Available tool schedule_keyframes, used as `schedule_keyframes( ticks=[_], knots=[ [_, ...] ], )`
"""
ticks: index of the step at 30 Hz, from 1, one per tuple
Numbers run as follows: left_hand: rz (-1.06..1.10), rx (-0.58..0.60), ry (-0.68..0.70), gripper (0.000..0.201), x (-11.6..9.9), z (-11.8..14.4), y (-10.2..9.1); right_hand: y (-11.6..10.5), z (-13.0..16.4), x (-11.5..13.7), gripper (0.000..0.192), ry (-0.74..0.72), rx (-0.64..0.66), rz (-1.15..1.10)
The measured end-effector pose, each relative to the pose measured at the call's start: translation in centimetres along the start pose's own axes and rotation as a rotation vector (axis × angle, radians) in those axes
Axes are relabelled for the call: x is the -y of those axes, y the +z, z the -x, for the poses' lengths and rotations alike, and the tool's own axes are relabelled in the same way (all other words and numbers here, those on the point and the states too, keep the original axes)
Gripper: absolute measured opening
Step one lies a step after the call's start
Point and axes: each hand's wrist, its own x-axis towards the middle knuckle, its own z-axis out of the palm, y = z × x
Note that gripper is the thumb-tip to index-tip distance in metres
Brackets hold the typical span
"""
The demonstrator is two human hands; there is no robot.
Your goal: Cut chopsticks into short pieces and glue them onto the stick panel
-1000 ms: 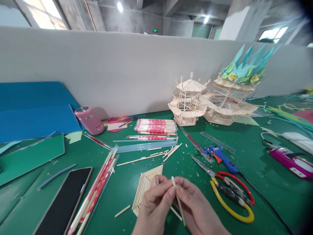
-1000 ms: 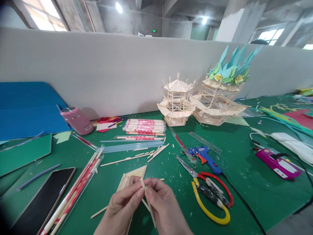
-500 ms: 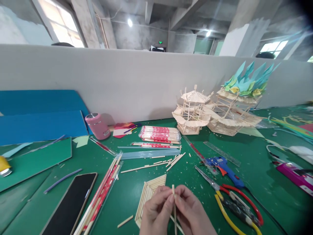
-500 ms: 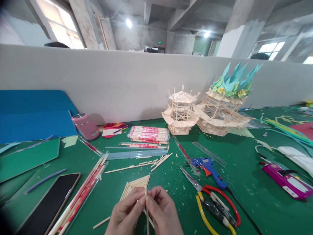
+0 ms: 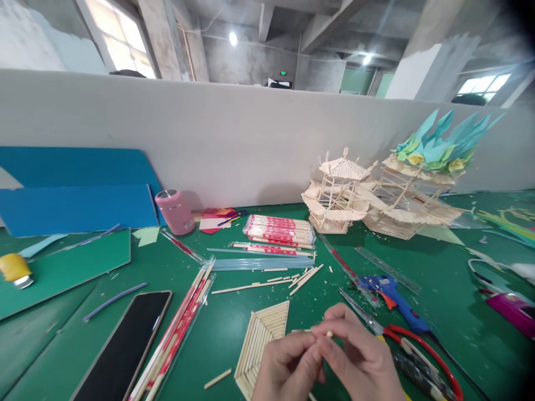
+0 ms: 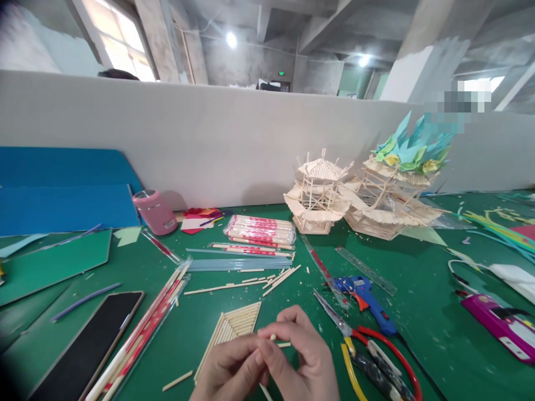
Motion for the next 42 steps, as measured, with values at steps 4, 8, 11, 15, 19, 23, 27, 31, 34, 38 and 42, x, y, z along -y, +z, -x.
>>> schedule_keyframes(
  ticks=[4, 8, 11, 15, 19, 23, 27, 31, 34, 38, 42],
  knots=[
    [-0.028, -0.105, 0.042, 0.024, -1.0, -0.8, -0.7, -4.6, 1.7, -1.7, 0.031, 0.024, -0.047, 0.390],
    [0.045, -0.221, 0.056, 0.018, -1.9, -2.1, -2.2, -10.4, 5.8, -5.8, 0.036, 0.215, -0.165, 0.834],
    [0.158, -0.235, 0.078, 0.015, -2.3, -2.9, -2.9, -12.9, 8.4, -8.0, 0.046, 0.182, -0.047, 1.055],
    [0.228, -0.223, 0.084, 0.014, -2.4, -3.2, -3.1, -13.4, 8.3, -8.5, 0.054, 0.319, 0.044, 1.177],
    [0.173, -0.168, 0.059, 0.016, -1.9, -3.0, -2.9, -13.4, 6.3, -7.9, 0.050, 0.528, 0.122, 1.170],
    [0.181, -0.102, 0.002, 0.018, -1.6, -3.1, -2.7, -14.2, 5.3, -6.9, 0.040, 0.560, 0.133, 1.097],
    [0.185, -0.087, -0.033, 0.020, -1.5, -3.3, -2.6, -13.1, 5.1, -4.7, 0.042, 0.523, 0.103, 0.641],
    [0.168, -0.078, -0.069, 0.022, -1.3, -3.3, -2.5, -9.6, 4.5, -3.0, 0.043, 0.570, -0.001, 0.199],
    [0.167, -0.091, -0.077, 0.024, -1.3, -3.2, -2.4, -6.9, 3.5, -2.0, 0.048, 0.547, 0.041, 0.065],
    [0.169, -0.093, -0.063, 0.021, -1.7, -3.2, -2.4, -4.0, 1.8, -0.7, 0.043, 0.408, 0.072, 0.122],
    [0.121, -0.023, 0.052, 0.015, -2.5, -3.1, -2.6, -2.1, 0.7, -0.8, 0.037, 0.334, 0.026, 0.261]
  ],
)
